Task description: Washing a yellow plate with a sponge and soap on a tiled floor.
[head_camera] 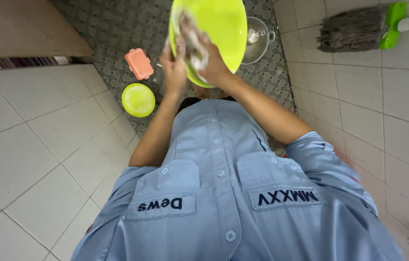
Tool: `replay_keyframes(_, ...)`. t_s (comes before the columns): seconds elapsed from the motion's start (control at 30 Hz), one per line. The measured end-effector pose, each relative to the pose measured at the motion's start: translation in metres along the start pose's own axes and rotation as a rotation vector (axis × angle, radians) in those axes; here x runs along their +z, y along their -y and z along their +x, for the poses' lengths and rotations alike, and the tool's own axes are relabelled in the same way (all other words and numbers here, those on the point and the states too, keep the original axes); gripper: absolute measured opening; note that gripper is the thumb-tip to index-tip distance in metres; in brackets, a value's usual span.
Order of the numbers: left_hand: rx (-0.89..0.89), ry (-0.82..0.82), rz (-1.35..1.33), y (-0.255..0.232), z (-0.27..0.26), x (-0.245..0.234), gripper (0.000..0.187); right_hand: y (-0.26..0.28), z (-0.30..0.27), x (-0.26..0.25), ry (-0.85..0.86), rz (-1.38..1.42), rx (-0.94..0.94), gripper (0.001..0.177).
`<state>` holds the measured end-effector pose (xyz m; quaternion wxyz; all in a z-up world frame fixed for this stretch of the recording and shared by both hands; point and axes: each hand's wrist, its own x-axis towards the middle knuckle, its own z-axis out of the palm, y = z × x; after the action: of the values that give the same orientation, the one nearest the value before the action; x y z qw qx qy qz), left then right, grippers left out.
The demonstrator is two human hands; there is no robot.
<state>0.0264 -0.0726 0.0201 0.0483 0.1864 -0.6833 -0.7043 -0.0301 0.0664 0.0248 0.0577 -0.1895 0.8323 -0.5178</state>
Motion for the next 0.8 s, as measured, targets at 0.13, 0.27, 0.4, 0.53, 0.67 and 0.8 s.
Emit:
replay_keyframes(0.13,0.08,-0.021,-0.129,-0.018,-0.004,-0.005,0.048,-0.015,0.001,-0.014,0.303,-0.178,-0.021,0.069)
replay_keyframes(0.27,0.128,-0.006,-0.172,-0.014,-0.006,0.014,0.052,-0.042,0.008,-0.022,0.095,-0.054,0.311,0.056)
replay_keyframes(0.4,0.101,-0.084,-0.227,0.002,0.013,0.001,0.05,-0.01,-0.016,-0.033,0.184,-0.307,-0.23,0.058)
replay_keyframes(0.53,0.104,-0.092,-0.181,-0.033,0.012,-0.006,0.05,-0.01,0.0,-0.061,0.566,-0.437,0.074,0.073)
replay_keyframes(0.67,0.185,0.045,0.066,-0.044,0.008,0.014,0.054,-0.085,0.016,-0.033,0.087,-0.751,-0.015,0.073)
replay_keyframes(0.8,0.15,-0.029,0.099,-0.014,0.035,0.0,0.05,-0.023,-0.006,-0.041,0.342,-0.355,0.088,0.071)
